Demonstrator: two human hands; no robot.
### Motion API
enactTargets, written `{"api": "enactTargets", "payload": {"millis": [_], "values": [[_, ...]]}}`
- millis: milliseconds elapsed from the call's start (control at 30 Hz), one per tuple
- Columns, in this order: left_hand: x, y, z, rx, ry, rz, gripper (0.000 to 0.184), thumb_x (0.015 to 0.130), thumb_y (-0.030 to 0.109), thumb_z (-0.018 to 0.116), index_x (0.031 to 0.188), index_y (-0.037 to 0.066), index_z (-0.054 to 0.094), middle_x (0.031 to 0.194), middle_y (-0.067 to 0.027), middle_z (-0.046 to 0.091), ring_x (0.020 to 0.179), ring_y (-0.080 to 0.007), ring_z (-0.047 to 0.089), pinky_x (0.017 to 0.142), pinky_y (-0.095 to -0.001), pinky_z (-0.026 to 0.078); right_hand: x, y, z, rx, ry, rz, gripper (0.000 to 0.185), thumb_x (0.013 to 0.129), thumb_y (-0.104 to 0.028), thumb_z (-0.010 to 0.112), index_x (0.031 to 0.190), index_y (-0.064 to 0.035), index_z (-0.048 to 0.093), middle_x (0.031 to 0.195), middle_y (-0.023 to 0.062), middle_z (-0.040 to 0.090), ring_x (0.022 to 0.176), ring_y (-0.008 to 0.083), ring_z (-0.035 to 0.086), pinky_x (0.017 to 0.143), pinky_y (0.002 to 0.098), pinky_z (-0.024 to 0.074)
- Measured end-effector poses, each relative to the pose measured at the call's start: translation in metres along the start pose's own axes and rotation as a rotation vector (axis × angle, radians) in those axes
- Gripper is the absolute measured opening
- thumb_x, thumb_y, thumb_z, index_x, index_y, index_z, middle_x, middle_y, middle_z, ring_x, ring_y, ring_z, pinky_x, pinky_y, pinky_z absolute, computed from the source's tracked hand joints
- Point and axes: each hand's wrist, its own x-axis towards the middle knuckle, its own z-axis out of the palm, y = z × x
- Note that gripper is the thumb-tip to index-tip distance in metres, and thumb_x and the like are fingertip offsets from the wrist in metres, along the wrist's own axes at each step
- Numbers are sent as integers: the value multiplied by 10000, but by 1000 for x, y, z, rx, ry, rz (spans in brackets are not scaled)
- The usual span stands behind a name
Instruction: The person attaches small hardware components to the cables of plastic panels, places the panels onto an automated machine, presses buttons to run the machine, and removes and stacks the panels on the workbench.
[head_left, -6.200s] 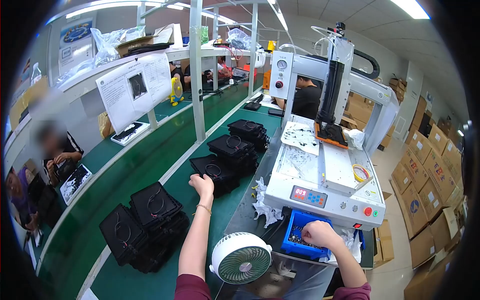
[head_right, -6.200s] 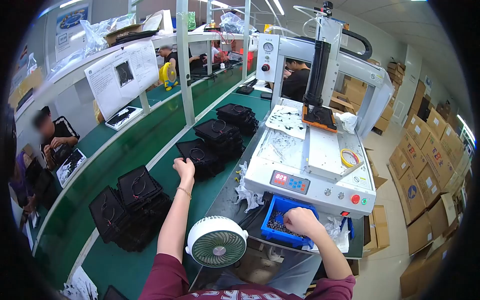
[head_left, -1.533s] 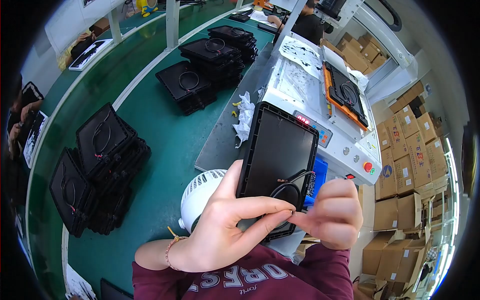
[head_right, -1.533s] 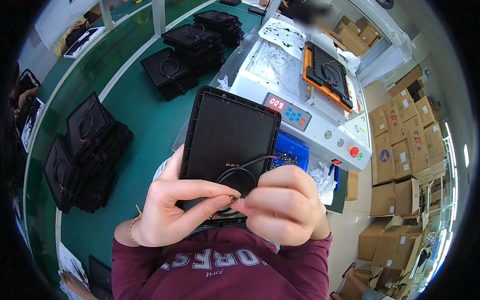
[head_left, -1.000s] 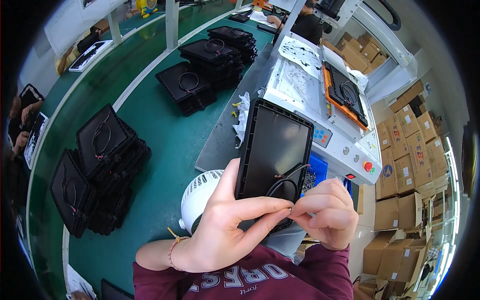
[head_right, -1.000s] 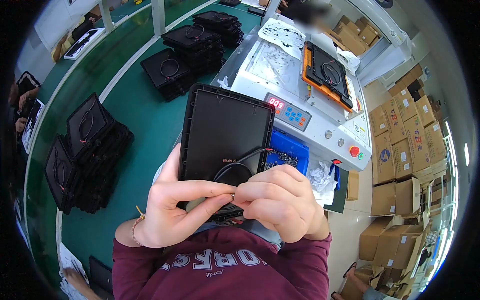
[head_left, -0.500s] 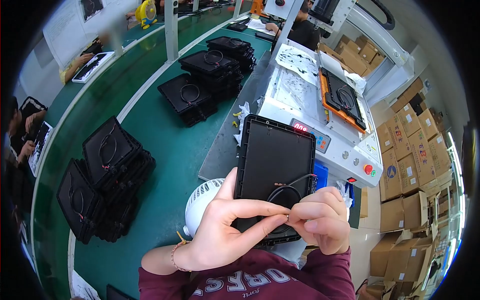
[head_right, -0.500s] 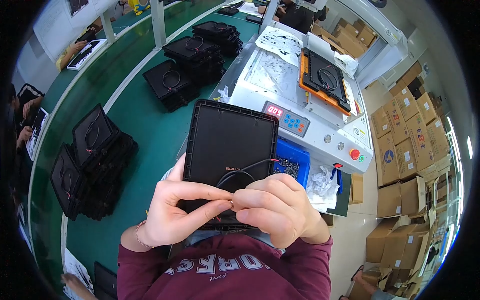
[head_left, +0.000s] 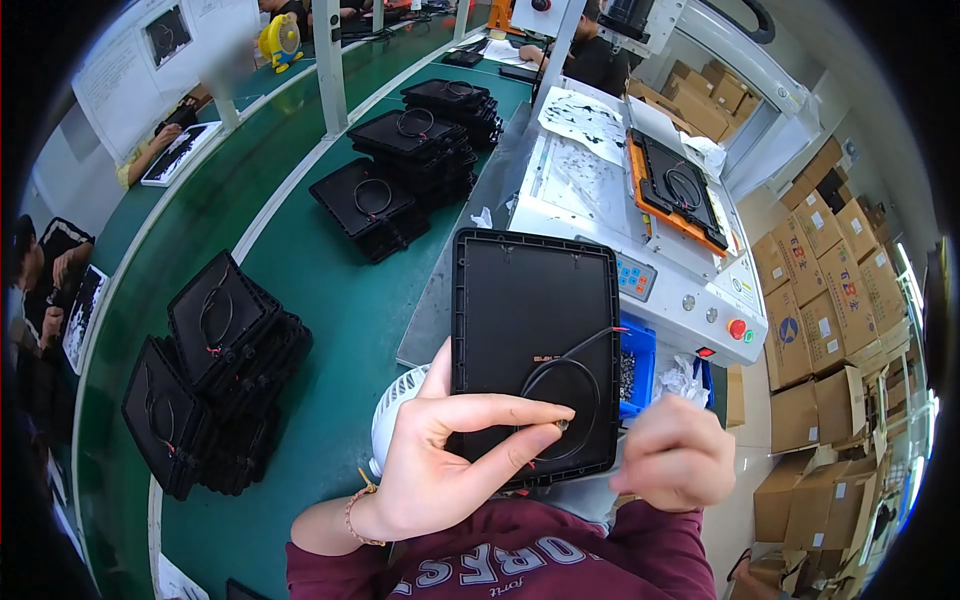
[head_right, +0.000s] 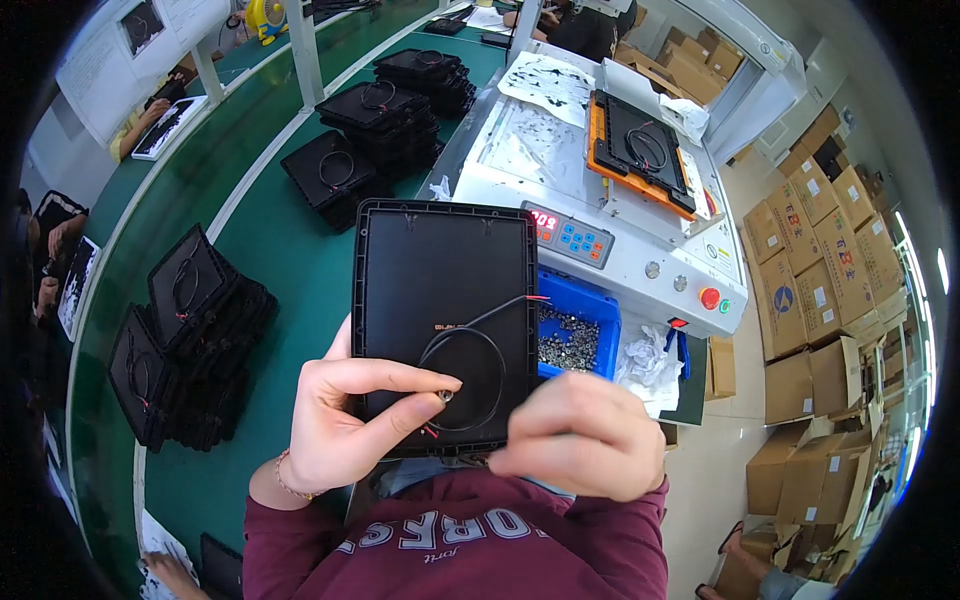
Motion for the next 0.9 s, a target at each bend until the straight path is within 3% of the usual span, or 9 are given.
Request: {"api": "enactTargets", "payload": {"millis": [100,200,300,433,600,700,733,833,900], "values": [[-1,-6,3,-148,36,-51,112,819,66,710,921,61,754,936,-71,717,1093,-216,518,1029,-378,314,-19,-11,-17,-4,-117,46,218,618,-50,743,830,-22,704,768,62,615,645,183,609,539,268,476],[1,-9,0,-157,9,-94,102,853,83,685,924,46,749,937,-67,718,1069,-206,530,1026,-380,316,-44,-16,-25,-99,-207,228,173,661,-67,741,816,-24,678,753,62,609,649,205,613,548,283,489],[3,-5,0,-151,6,-130,128,854,85,652,897,4,741,934,-112,692,1020,-192,561,931,-327,400,-73,-1,-5,-306,-314,379,141,704,-81,732,780,-21,631,735,70,593,678,243,616,564,304,497],[3,-7,3,-174,15,-128,123,846,73,657,903,1,740,884,-96,697,958,-179,569,897,-321,410,-117,21,9,-328,-493,560,177,666,-90,728,757,-36,586,825,74,596,724,264,611,596,336,500],[1,-5,6,-207,7,-226,128,813,52,685,917,-1,740,892,-99,696,948,-176,570,873,-315,421,-110,16,3,-102,-317,551,198,640,-58,762,815,-55,670,782,47,600,659,217,614,561,302,490],[1,-7,8,-153,7,-124,148,774,15,710,918,-2,742,963,-112,686,988,-189,577,893,-313,427,-88,-1,-16,15,-132,439,243,623,-33,798,848,-49,708,814,43,605,648,180,616,544,272,474],[1,-9,10,-147,5,-103,156,765,3,712,918,-1,743,990,-119,678,1007,-196,578,905,-315,427,-78,-7,-18,-21,-24,374,298,590,-15,831,866,-53,725,809,35,600,613,141,592,520,254,444],[-1,-11,12,-142,-10,-64,181,758,-8,719,934,22,750,1041,-125,671,1057,-214,564,949,-331,406,-41,-20,-10,-265,175,256,304,593,-29,849,869,-75,730,798,33,598,601,138,577,502,254,424],[-3,-11,12,-158,-27,-79,195,779,15,725,964,66,758,1034,-111,687,1081,-220,533,987,-357,366,-19,-16,-1,-285,116,158,308,607,-37,849,885,-63,717,816,40,597,592,154,565,490,261,416]]}}
